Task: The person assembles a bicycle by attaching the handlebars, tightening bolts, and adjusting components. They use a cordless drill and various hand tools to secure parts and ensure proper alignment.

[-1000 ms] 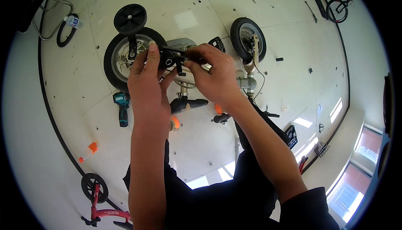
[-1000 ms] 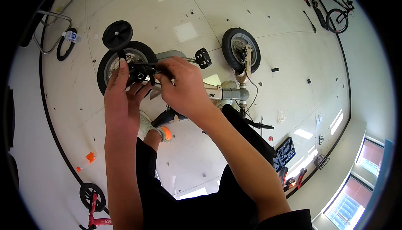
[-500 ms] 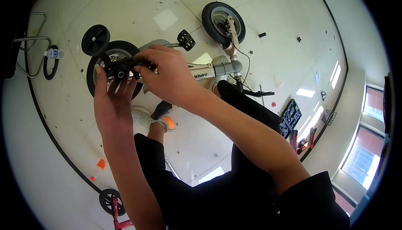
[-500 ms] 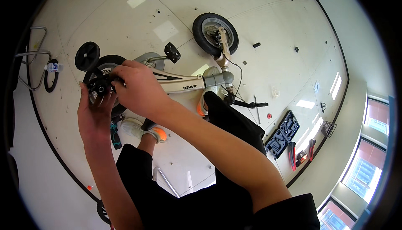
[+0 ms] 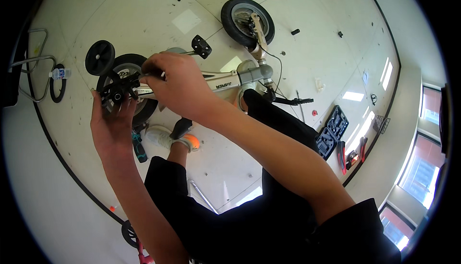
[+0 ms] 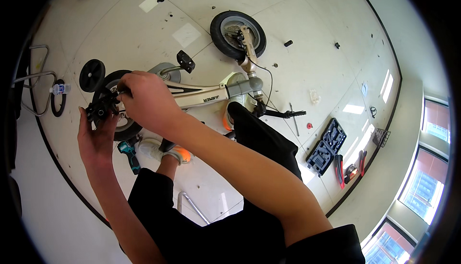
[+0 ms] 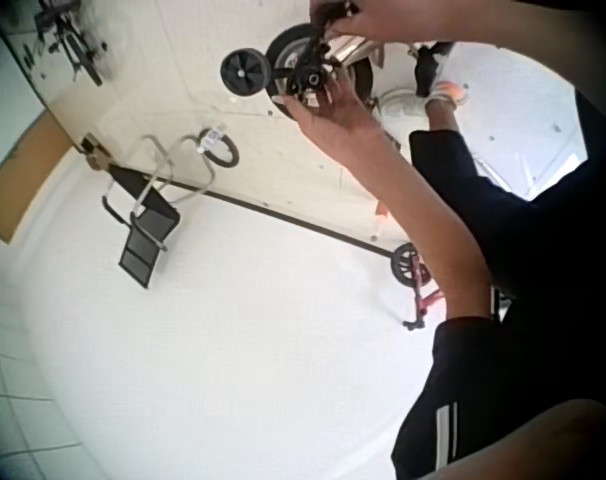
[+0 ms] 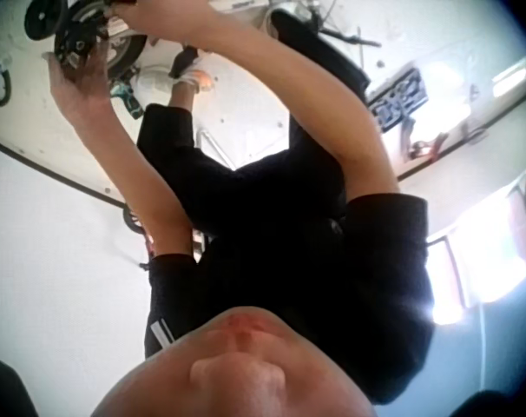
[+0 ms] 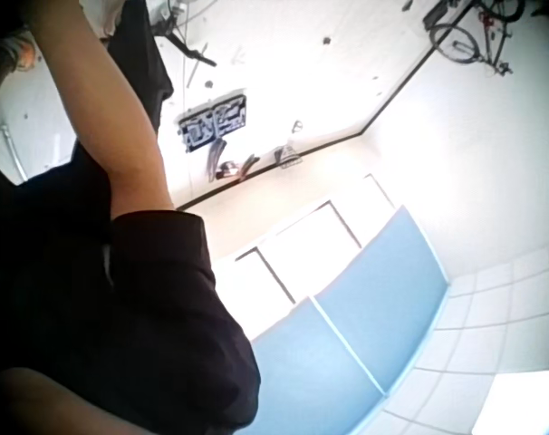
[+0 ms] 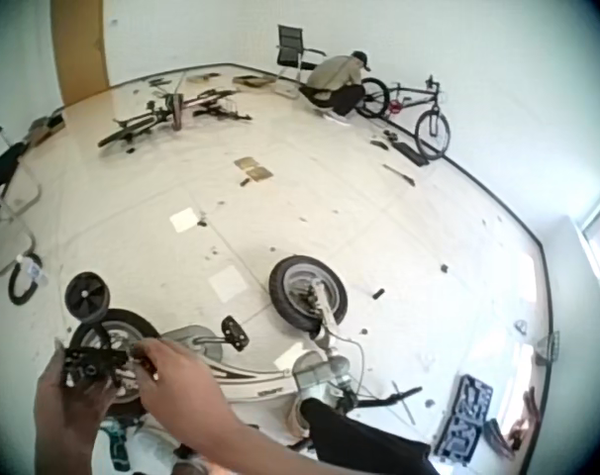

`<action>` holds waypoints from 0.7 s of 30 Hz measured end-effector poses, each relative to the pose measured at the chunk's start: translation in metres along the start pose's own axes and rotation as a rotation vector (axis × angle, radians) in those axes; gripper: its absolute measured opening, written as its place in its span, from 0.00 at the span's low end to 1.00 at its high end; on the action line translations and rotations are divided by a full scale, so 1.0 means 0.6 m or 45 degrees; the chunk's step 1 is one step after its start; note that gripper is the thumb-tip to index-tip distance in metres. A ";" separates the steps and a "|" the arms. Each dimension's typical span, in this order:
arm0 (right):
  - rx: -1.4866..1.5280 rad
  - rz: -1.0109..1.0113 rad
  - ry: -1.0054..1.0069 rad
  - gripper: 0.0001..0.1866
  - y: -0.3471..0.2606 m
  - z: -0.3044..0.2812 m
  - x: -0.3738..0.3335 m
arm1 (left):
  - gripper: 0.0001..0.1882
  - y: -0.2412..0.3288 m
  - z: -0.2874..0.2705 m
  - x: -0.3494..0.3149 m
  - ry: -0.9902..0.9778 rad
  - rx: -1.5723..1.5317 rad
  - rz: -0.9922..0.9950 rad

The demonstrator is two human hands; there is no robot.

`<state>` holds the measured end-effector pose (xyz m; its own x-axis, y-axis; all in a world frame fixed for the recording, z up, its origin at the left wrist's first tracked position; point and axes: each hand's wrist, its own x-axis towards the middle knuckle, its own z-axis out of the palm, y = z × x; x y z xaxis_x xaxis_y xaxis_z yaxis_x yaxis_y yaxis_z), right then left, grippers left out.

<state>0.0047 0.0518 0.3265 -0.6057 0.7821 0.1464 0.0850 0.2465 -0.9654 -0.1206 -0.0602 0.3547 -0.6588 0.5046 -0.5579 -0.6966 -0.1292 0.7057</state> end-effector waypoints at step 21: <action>0.168 0.220 0.219 0.11 -0.026 0.001 0.008 | 0.18 0.009 0.010 -0.016 -0.072 -0.019 0.036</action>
<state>0.0001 0.0512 0.3423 -0.4468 0.8946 0.0009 0.0647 0.0334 -0.9973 -0.1163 -0.0604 0.3665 -0.6616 0.5481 -0.5117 -0.6823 -0.1570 0.7140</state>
